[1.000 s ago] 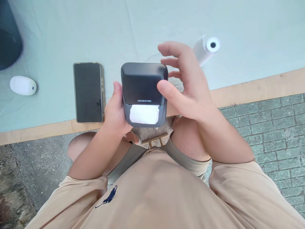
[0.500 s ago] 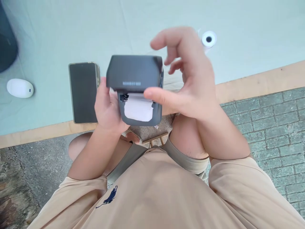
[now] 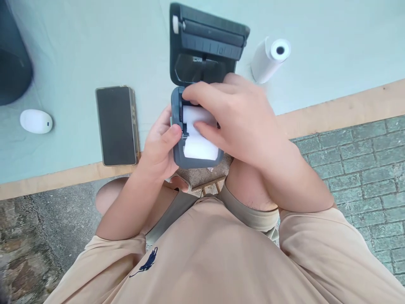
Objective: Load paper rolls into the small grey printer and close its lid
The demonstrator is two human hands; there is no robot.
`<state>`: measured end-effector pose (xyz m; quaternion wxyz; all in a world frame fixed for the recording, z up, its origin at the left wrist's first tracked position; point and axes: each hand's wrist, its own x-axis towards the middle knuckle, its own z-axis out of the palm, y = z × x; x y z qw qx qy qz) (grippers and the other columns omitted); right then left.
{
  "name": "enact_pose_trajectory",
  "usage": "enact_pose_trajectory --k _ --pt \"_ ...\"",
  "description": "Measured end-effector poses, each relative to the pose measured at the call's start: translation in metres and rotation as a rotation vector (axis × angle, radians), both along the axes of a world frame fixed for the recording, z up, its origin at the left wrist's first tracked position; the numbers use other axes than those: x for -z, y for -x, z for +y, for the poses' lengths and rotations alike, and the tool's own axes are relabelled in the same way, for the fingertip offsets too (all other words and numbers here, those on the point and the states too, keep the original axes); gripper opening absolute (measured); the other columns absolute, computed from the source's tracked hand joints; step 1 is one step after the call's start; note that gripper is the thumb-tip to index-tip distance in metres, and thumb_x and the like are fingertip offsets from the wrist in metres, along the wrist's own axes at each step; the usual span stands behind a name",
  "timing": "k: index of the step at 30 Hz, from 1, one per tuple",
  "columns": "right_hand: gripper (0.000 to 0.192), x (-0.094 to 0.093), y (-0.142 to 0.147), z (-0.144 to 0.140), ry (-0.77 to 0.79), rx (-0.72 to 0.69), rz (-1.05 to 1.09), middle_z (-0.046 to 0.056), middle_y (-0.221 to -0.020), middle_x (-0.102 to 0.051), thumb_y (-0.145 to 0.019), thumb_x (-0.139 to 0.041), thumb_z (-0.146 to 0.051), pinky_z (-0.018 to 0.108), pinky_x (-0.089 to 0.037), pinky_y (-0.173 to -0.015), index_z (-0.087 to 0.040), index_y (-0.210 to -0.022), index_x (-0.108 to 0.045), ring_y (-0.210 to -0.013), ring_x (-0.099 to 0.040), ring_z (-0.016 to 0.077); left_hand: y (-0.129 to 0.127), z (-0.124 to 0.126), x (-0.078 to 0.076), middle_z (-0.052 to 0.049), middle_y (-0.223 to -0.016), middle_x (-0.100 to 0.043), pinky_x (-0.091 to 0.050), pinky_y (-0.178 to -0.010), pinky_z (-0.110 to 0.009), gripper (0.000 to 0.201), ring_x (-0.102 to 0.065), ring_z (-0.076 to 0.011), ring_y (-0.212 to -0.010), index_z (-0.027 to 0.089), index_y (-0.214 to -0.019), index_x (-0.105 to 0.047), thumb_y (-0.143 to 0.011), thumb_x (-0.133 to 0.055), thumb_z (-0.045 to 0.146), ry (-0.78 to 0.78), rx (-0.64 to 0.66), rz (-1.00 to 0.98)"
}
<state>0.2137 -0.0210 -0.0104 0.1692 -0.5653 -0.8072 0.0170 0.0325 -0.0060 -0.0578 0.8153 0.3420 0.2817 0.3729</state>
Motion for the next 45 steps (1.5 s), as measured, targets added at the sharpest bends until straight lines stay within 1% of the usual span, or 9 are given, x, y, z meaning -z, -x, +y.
enact_pose_trajectory --k 8,13,16,23,26,34,37,41,45 --pt "0.025 -0.014 -0.001 -0.016 0.107 0.078 0.107 -0.002 -0.081 -0.067 -0.081 -0.065 -0.031 0.030 -0.033 -0.055 -0.029 -0.106 -0.060 -0.068 -0.058 0.0130 0.004 -0.001 0.002 -0.004 -0.142 -0.059 -0.054 -0.106 -0.031 0.049 -0.054 -0.0258 -0.138 0.025 -0.136 -0.051 -0.093 -0.063 0.045 -0.097 0.099 0.019" --pt "0.041 -0.008 -0.013 -0.018 0.125 0.117 0.814 -0.002 -0.094 -0.068 -0.069 -0.079 -0.030 0.026 -0.026 -0.046 -0.028 -0.107 -0.065 -0.056 -0.048 0.0052 0.003 -0.001 0.003 -0.002 -0.144 -0.058 -0.048 -0.116 -0.034 0.043 -0.049 -0.0257 -0.144 0.025 -0.130 -0.056 -0.092 -0.065 0.043 -0.089 0.075 -0.027" --pt "0.034 -0.006 -0.023 -0.010 0.043 0.178 1.270 -0.003 -0.073 -0.062 -0.057 -0.087 -0.039 0.027 -0.030 -0.043 -0.030 -0.083 -0.068 -0.051 -0.045 0.0071 0.002 0.000 0.003 -0.005 -0.136 -0.064 -0.057 -0.107 -0.037 0.041 -0.058 -0.0279 -0.135 0.024 -0.125 -0.058 -0.091 -0.065 0.045 0.005 0.021 -0.038" --pt "0.059 -0.001 -0.046 -0.003 0.629 0.406 1.543 -0.005 -0.075 -0.065 -0.044 -0.084 -0.062 0.025 -0.017 -0.033 -0.034 -0.093 -0.067 -0.039 -0.035 0.0061 0.001 0.003 0.001 -0.003 -0.115 -0.073 -0.059 -0.103 -0.035 0.031 -0.062 -0.0242 -0.130 0.024 -0.120 -0.063 -0.096 -0.056 0.042 0.017 -0.016 -0.054" --pt "0.057 0.012 -0.044 -0.006 0.659 0.447 1.499 -0.003 -0.075 -0.064 -0.053 -0.078 -0.059 0.025 -0.019 -0.036 -0.028 -0.099 -0.063 -0.042 -0.036 0.0066 0.001 0.003 0.003 -0.002 -0.115 -0.074 -0.057 -0.108 -0.035 0.029 -0.060 -0.0239 -0.133 0.025 -0.115 -0.066 -0.096 -0.055 0.043 0.013 -0.042 -0.043" --pt "0.031 0.034 -0.037 -0.013 -0.033 0.279 0.752 0.003 -0.104 -0.064 -0.079 -0.073 -0.039 0.036 -0.049 -0.089 -0.028 -0.104 -0.058 -0.096 -0.060 0.0169 0.003 0.002 0.006 -0.001 -0.113 -0.074 -0.057 -0.108 -0.034 0.027 -0.058 -0.0238 -0.135 0.026 -0.111 -0.069 -0.095 -0.055 0.044 0.017 -0.060 -0.049" --pt "0.050 0.039 -0.041 -0.010 -0.081 0.271 0.396 0.006 -0.107 -0.064 -0.075 -0.074 -0.039 0.036 -0.051 -0.079 -0.028 -0.119 -0.054 -0.093 -0.060 0.0191 0.003 0.002 0.005 -0.002 -0.115 -0.074 -0.056 -0.107 -0.035 0.027 -0.059 -0.0242 -0.134 0.026 -0.113 -0.068 -0.095 -0.055 0.042 0.015 -0.053 -0.045" --pt "0.078 0.041 -0.044 -0.008 0.041 0.240 0.401 0.002 -0.098 -0.065 -0.070 -0.078 -0.044 0.031 -0.049 -0.068 -0.030 -0.137 -0.040 -0.081 -0.060 0.0162 0.003 0.003 0.003 -0.003 -0.119 -0.073 -0.054 -0.110 -0.038 0.030 -0.056 -0.0263 -0.137 0.026 -0.114 -0.067 -0.094 -0.057 0.046 0.005 -0.051 -0.032" --pt "0.044 0.037 -0.055 -0.007 -0.309 0.322 0.507 0.005 -0.106 -0.061 -0.084 -0.061 -0.042 0.030 -0.043 -0.068 -0.028 -0.125 -0.051 -0.088 -0.060 0.0163 0.004 0.002 0.003 -0.003 -0.119 -0.072 -0.054 -0.110 -0.038 0.031 -0.054 -0.0264 -0.139 0.027 -0.116 -0.067 -0.094 -0.058 0.047 0.018 -0.049 -0.034"
